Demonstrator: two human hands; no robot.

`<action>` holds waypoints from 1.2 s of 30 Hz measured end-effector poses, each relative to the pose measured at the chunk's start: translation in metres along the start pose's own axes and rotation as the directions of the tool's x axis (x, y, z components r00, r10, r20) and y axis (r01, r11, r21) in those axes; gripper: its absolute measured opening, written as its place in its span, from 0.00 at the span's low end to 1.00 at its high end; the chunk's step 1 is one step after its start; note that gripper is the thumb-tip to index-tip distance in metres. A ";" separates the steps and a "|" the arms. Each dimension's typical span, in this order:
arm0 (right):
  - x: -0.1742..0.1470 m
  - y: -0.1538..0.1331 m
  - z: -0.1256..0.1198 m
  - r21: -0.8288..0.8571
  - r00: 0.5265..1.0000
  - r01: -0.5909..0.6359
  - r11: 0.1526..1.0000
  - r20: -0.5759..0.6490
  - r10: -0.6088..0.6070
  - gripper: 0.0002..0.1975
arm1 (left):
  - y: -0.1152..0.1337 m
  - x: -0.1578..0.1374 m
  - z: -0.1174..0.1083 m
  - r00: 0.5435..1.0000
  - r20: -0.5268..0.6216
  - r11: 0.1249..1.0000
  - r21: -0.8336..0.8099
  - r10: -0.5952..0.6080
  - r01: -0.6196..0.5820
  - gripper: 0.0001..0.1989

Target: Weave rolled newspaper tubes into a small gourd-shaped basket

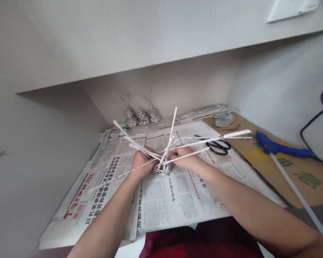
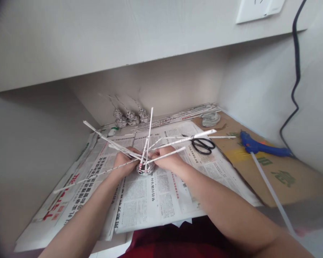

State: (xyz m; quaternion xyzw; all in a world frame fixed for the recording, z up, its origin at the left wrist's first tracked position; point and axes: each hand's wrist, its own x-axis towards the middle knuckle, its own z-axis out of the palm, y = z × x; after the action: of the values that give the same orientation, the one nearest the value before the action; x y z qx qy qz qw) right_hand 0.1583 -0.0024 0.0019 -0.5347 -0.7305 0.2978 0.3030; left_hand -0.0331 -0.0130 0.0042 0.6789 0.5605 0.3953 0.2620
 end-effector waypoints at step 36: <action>-0.032 -0.037 0.004 0.221 0.890 0.422 0.879 -0.285 -0.356 0.03 | 0.016 -0.012 0.005 0.992 -0.033 0.988 0.097 0.122 -0.118 0.03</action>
State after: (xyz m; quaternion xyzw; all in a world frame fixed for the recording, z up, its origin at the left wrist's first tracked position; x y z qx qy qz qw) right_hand 0.1411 -0.0424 0.0238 -0.3597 -0.7332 0.2637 0.5132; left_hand -0.0208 -0.0277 0.0116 0.7152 0.5419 0.3964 0.1942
